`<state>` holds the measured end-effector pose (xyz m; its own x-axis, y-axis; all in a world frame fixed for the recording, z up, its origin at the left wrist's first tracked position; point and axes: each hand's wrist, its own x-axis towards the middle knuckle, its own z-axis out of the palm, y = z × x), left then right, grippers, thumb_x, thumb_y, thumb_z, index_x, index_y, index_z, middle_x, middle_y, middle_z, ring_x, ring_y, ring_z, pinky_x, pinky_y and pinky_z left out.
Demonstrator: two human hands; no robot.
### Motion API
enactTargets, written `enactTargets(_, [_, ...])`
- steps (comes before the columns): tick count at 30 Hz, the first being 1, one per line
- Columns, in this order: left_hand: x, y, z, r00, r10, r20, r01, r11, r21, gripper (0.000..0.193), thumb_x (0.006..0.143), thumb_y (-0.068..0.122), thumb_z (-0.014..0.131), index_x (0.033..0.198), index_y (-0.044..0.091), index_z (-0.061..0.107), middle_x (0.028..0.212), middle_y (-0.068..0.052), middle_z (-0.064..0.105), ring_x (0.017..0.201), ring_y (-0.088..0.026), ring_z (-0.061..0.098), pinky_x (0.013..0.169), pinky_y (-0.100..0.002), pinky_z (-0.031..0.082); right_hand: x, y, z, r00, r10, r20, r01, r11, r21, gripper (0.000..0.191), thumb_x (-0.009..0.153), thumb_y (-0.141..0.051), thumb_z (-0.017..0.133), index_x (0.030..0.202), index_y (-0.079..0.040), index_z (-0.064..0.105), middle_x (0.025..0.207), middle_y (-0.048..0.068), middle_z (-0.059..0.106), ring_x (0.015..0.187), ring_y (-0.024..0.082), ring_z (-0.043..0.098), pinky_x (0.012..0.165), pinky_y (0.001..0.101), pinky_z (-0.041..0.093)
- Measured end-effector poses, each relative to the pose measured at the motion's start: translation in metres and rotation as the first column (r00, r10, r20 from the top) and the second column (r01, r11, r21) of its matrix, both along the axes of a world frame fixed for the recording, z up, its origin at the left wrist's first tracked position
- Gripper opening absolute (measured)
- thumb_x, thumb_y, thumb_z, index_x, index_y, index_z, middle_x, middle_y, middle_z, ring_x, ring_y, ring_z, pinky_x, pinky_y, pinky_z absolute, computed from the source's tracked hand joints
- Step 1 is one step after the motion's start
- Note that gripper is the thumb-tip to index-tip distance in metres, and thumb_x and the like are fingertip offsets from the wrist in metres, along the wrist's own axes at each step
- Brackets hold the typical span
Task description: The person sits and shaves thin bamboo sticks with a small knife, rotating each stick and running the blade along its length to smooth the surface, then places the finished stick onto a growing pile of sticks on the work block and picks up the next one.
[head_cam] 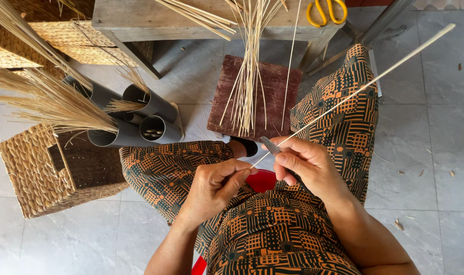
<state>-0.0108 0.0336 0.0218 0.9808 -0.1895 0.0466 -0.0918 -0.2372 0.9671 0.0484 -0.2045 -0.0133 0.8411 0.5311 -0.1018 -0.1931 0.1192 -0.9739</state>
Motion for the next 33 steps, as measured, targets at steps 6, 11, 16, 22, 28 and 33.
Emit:
enactTargets(6, [-0.002, 0.007, 0.001, 1.0, -0.001, -0.023, 0.003, 0.998, 0.062, 0.012, 0.095, 0.005, 0.068, 0.105, 0.001, 0.075, 0.076, -0.006, 0.074, 0.063, -0.007, 0.065, 0.056, -0.024, 0.052, 0.002, -0.006, 0.002, 0.999, -0.042, 0.005, 0.042, 0.998, 0.053, 0.025, 0.105, -0.009, 0.054, 0.123, 0.004, 0.067, 0.07, 0.006, 0.063, 0.056, 0.008, 0.052, 0.049, 0.0207, 0.042])
enactTargets(11, [-0.003, 0.009, -0.001, 0.999, -0.008, 0.041, 0.007, 0.999, 0.043, 0.012, 0.095, 0.005, 0.069, 0.105, 0.001, 0.075, 0.084, -0.007, 0.078, 0.067, -0.009, 0.071, 0.058, -0.024, 0.055, 0.005, -0.01, 0.005, 0.996, -0.083, 0.033, 0.084, 0.996, -0.022, 0.026, 0.104, -0.009, 0.055, 0.121, 0.006, 0.067, 0.069, 0.007, 0.064, 0.053, 0.009, 0.052, 0.046, 0.0215, 0.042])
enactTargets(16, [-0.003, 0.012, 0.004, 0.999, -0.018, -0.027, 0.02, 0.996, 0.085, 0.013, 0.094, 0.006, 0.069, 0.104, 0.003, 0.076, 0.076, -0.005, 0.076, 0.059, -0.007, 0.068, 0.051, -0.023, 0.053, 0.007, -0.016, 0.007, 0.992, -0.127, 0.026, 0.127, 0.992, 0.013, 0.026, 0.104, -0.008, 0.055, 0.123, 0.006, 0.067, 0.071, 0.007, 0.063, 0.056, 0.009, 0.052, 0.048, 0.0213, 0.042])
enactTargets(22, [-0.001, 0.005, 0.006, 0.986, -0.025, -0.165, 0.031, 0.999, 0.034, 0.024, 0.094, 0.012, 0.069, 0.117, 0.005, 0.071, 0.067, -0.003, 0.07, 0.053, -0.005, 0.059, 0.048, -0.023, 0.05, 0.003, -0.011, 0.005, 0.996, -0.082, 0.042, 0.083, 0.996, -0.019, 0.026, 0.104, -0.008, 0.054, 0.123, 0.006, 0.066, 0.07, 0.007, 0.064, 0.053, 0.008, 0.051, 0.046, 0.0206, 0.041])
enactTargets(28, [-0.001, -0.015, -0.006, 0.992, 0.062, -0.114, -0.068, 0.996, -0.052, 0.013, 0.099, 0.012, 0.066, 0.106, 0.004, 0.075, 0.072, -0.002, 0.07, 0.06, -0.004, 0.063, 0.051, -0.023, 0.052, 0.0, -0.002, 0.002, 0.998, -0.04, 0.038, 0.042, 0.998, -0.042, 0.026, 0.104, -0.007, 0.054, 0.124, 0.005, 0.066, 0.071, 0.006, 0.064, 0.053, 0.007, 0.05, 0.047, 0.0209, 0.042])
enactTargets(33, [-0.003, -0.01, -0.007, 0.995, 0.073, 0.066, -0.075, 0.997, 0.019, 0.009, 0.099, 0.009, 0.067, 0.101, 0.003, 0.073, 0.078, -0.003, 0.074, 0.065, -0.006, 0.069, 0.057, -0.024, 0.055, 0.0, -0.005, 0.004, 0.998, -0.059, 0.01, 0.059, 0.998, -0.011, 0.026, 0.104, -0.008, 0.054, 0.123, 0.005, 0.067, 0.07, 0.007, 0.064, 0.054, 0.008, 0.051, 0.047, 0.0209, 0.042])
